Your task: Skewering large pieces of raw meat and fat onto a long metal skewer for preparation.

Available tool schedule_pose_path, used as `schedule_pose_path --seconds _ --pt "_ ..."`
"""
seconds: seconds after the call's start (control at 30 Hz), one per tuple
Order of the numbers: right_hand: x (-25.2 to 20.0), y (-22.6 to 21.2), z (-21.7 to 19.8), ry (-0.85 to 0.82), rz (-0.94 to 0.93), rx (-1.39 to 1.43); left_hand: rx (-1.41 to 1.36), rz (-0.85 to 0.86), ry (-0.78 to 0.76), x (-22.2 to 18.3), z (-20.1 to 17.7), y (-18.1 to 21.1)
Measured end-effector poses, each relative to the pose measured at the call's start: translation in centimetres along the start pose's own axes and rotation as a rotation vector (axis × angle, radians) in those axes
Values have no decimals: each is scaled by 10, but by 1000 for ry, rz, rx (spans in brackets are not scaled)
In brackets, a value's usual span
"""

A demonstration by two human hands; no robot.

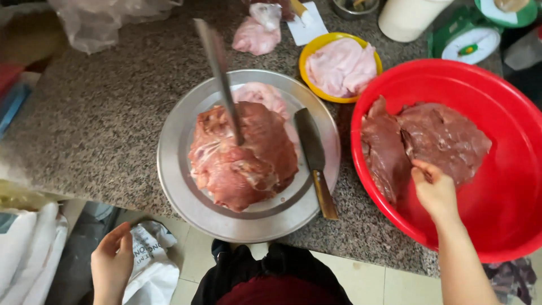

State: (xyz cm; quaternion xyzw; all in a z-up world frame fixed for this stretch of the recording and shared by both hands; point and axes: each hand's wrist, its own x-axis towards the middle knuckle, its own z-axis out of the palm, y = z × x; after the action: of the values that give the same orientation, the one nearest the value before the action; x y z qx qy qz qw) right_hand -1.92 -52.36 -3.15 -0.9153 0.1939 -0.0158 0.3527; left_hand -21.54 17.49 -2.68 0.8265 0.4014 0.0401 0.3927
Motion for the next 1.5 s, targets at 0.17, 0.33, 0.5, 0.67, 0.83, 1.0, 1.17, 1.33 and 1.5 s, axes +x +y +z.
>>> schedule_pose_path --seconds 0.17,0.33,0.5,0.67,0.83,1.0,1.17,1.33,1.5 --pt "-18 22 12 -92 88 -171 67 201 22 -9 30 60" --pt "-37 -2 -7 -165 135 -124 24 798 89 -47 66 161" --pt "-23 25 -23 -104 -15 -185 236 1011 62 -88 113 201" --pt "-13 2 -46 -145 27 -172 337 1009 -10 -95 135 215" --pt "6 -15 3 -305 -65 -14 336 983 48 -96 139 214" --pt "21 -24 88 -352 -219 -347 242 929 32 -101 132 218" --pt "53 -28 109 -222 -83 -525 222 943 70 -106 135 210" --pt "70 -33 89 -375 4 -391 223 983 74 -108 139 210" --pt "76 -35 59 -331 57 -279 216 1001 125 -103 130 208"
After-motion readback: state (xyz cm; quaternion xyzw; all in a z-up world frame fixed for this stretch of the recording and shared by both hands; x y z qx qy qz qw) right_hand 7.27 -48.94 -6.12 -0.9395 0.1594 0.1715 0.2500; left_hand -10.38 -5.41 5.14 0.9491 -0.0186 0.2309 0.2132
